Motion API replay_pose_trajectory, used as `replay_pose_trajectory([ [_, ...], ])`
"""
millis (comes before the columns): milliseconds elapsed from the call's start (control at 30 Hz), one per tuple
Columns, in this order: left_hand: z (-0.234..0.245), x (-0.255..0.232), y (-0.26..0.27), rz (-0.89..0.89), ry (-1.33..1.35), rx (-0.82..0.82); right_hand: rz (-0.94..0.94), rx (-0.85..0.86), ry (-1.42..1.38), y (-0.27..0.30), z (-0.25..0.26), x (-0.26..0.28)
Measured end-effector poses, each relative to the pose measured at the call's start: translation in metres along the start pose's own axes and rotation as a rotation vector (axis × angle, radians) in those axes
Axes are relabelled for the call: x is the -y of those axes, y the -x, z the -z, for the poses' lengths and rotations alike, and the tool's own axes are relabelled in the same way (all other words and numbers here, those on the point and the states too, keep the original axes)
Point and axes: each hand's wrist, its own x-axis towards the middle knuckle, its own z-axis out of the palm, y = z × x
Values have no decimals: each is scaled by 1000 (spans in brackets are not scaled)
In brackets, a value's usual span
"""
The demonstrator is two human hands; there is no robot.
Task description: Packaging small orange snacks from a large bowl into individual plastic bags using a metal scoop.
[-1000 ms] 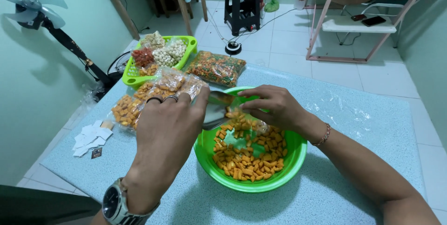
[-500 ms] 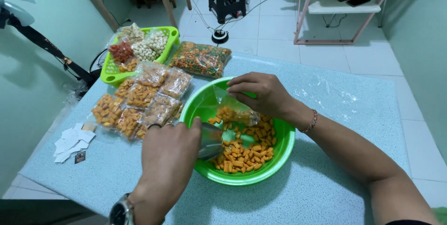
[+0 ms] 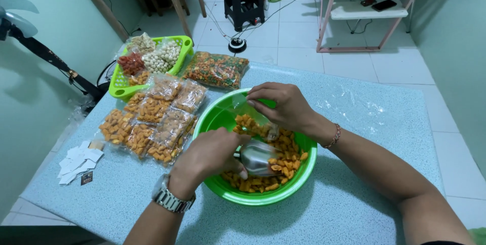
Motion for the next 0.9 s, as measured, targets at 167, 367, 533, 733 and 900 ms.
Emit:
replay_pose_trajectory([
  [167, -7, -2, -6, -27, 92, -79, -43, 22, -33, 1, 0, -3],
  [367, 10, 4, 19, -6, 209, -83, -43, 22, -40, 1, 2, -4],
  [533, 24, 17, 55, 112, 268, -129, -24, 17, -48, 1, 0, -4],
  [733, 52, 23, 98, 301, 269, -229, 50, 92, -69, 4, -2, -1],
  [900, 62, 31, 112, 454, 234, -262, 103, 99, -60, 6, -5, -5],
])
